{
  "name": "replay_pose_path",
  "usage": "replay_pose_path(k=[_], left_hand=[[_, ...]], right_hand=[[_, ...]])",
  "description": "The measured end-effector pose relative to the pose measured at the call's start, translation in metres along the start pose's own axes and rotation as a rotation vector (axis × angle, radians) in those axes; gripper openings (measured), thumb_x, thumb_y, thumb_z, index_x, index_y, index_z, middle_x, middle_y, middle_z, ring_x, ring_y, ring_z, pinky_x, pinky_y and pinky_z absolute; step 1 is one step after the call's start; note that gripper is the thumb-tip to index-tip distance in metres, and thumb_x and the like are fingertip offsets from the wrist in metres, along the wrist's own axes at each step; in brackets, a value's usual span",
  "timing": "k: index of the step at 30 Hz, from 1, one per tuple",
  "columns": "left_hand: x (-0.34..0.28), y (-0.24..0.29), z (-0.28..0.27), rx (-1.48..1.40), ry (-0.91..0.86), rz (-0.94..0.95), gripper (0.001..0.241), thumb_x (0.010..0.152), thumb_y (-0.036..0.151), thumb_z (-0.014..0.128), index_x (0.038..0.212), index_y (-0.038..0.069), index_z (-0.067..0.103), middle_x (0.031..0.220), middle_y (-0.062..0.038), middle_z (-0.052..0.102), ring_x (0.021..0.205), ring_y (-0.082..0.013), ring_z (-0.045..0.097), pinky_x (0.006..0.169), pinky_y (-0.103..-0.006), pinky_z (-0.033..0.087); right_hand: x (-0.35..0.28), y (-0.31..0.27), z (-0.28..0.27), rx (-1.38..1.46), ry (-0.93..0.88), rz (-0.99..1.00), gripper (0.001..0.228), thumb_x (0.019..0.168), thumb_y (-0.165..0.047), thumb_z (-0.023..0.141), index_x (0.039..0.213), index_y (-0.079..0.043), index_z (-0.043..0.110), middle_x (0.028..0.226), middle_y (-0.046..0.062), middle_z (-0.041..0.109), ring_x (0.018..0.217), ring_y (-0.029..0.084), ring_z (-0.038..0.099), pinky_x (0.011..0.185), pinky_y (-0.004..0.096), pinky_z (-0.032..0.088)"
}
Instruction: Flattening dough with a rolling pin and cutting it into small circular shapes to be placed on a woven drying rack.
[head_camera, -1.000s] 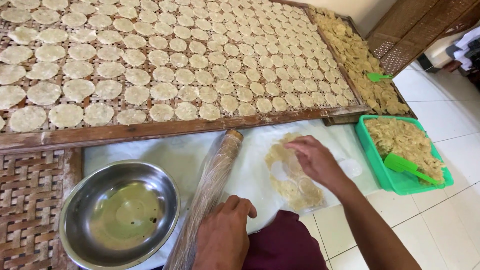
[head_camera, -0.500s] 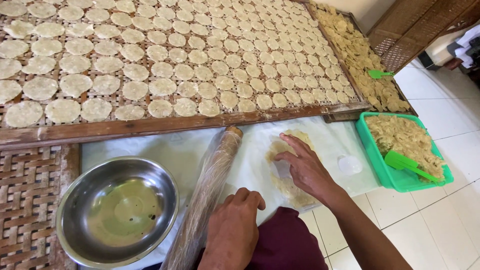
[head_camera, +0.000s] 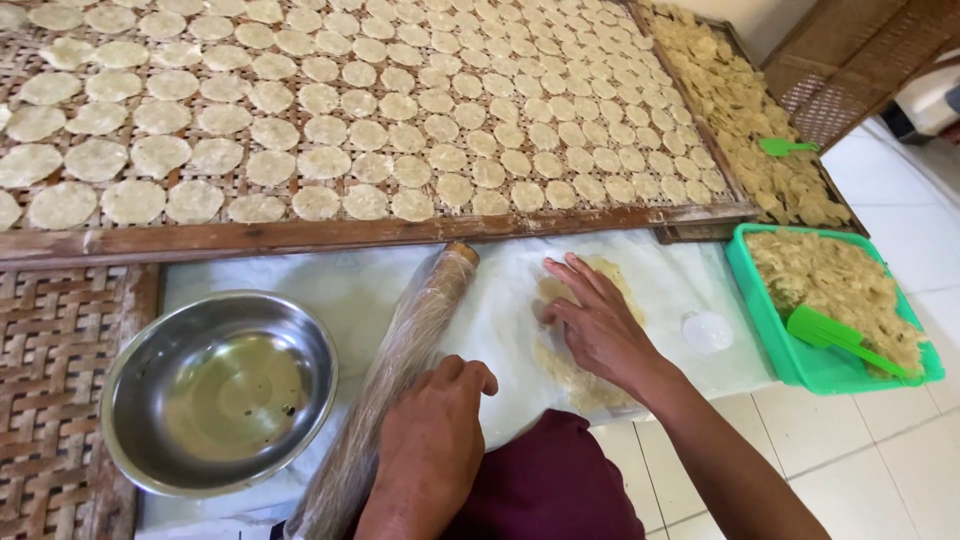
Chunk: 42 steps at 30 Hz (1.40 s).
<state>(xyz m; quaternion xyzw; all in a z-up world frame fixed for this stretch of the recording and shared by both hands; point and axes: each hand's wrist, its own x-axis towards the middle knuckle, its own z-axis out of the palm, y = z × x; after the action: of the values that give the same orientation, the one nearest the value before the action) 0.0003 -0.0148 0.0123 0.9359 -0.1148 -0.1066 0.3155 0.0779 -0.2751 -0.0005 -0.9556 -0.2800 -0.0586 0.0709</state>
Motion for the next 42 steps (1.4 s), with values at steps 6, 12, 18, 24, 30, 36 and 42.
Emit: replay_pose_path(k=[6, 12, 18, 24, 30, 36, 42], left_hand=[[-0.001, 0.011, -0.002, 0.036, 0.028, -0.046, 0.040, 0.081, -0.005, 0.057, 0.109, 0.021, 0.067, 0.108, 0.001, 0.067, 0.094, -0.0269, 0.068, 0.080, -0.0466, 0.057], [0.000, 0.023, 0.001, 0.036, -0.043, -0.119, 0.033, 0.089, 0.003, 0.054, 0.110, 0.024, 0.067, 0.115, 0.004, 0.066, 0.103, -0.0256, 0.067, 0.089, -0.0469, 0.056], [-0.001, 0.023, -0.003, 0.067, -0.047, -0.122, 0.035, 0.088, 0.004, 0.056, 0.113, 0.024, 0.067, 0.114, 0.005, 0.068, 0.104, -0.0239, 0.068, 0.090, -0.0465, 0.055], [-0.001, 0.017, 0.001, 0.086, -0.022, -0.084, 0.037, 0.085, -0.001, 0.058, 0.112, 0.023, 0.067, 0.110, 0.002, 0.068, 0.100, -0.0242, 0.069, 0.089, -0.0465, 0.056], [-0.005, 0.018, -0.009, 0.093, -0.079, -0.122, 0.044, 0.085, -0.003, 0.059, 0.118, 0.024, 0.065, 0.114, 0.002, 0.066, 0.100, -0.0249, 0.069, 0.088, -0.0466, 0.056], [-0.006, 0.019, -0.006, 0.085, -0.064, -0.140, 0.038, 0.087, 0.002, 0.058, 0.116, 0.025, 0.066, 0.113, 0.002, 0.067, 0.102, -0.0259, 0.068, 0.090, -0.0471, 0.055], [-0.009, 0.018, -0.004, 0.073, -0.020, -0.109, 0.033, 0.089, 0.002, 0.056, 0.113, 0.022, 0.067, 0.108, 0.002, 0.068, 0.091, -0.0248, 0.071, 0.080, -0.0469, 0.059]], right_hand=[[-0.036, 0.011, -0.015, 0.101, 0.076, 0.062, 0.029, 0.072, 0.002, 0.054, 0.090, -0.015, 0.069, 0.160, 0.010, 0.041, 0.156, 0.037, 0.027, 0.122, 0.051, 0.030], [-0.055, 0.034, -0.026, 0.314, 0.137, 0.263, 0.034, 0.078, 0.003, 0.058, 0.104, -0.012, 0.075, 0.163, 0.014, 0.039, 0.158, 0.036, 0.024, 0.121, 0.046, 0.030], [-0.040, 0.015, -0.013, 0.361, 0.056, 0.219, 0.018, 0.092, -0.024, 0.064, 0.094, -0.015, 0.079, 0.156, 0.012, 0.046, 0.148, 0.037, 0.033, 0.116, 0.055, 0.035], [-0.019, 0.001, 0.011, 0.305, -0.136, 0.251, 0.016, 0.076, -0.023, 0.085, 0.082, -0.016, 0.071, 0.154, 0.001, 0.048, 0.153, 0.029, 0.031, 0.122, 0.054, 0.024], [-0.021, 0.005, 0.018, 0.026, -0.227, 0.143, 0.050, 0.094, -0.057, 0.048, 0.129, -0.028, 0.070, 0.166, 0.008, 0.025, 0.154, 0.043, 0.010, 0.119, 0.067, 0.011], [-0.034, -0.021, -0.005, 0.116, -0.227, 0.121, 0.020, 0.087, -0.038, 0.066, 0.089, -0.021, 0.077, 0.161, 0.010, 0.037, 0.155, 0.040, 0.014, 0.122, 0.066, 0.008], [-0.090, -0.032, -0.046, 0.267, -0.124, 0.186, 0.030, 0.090, -0.039, 0.062, 0.091, -0.019, 0.085, 0.154, 0.005, 0.049, 0.151, 0.037, 0.029, 0.118, 0.058, 0.029]])
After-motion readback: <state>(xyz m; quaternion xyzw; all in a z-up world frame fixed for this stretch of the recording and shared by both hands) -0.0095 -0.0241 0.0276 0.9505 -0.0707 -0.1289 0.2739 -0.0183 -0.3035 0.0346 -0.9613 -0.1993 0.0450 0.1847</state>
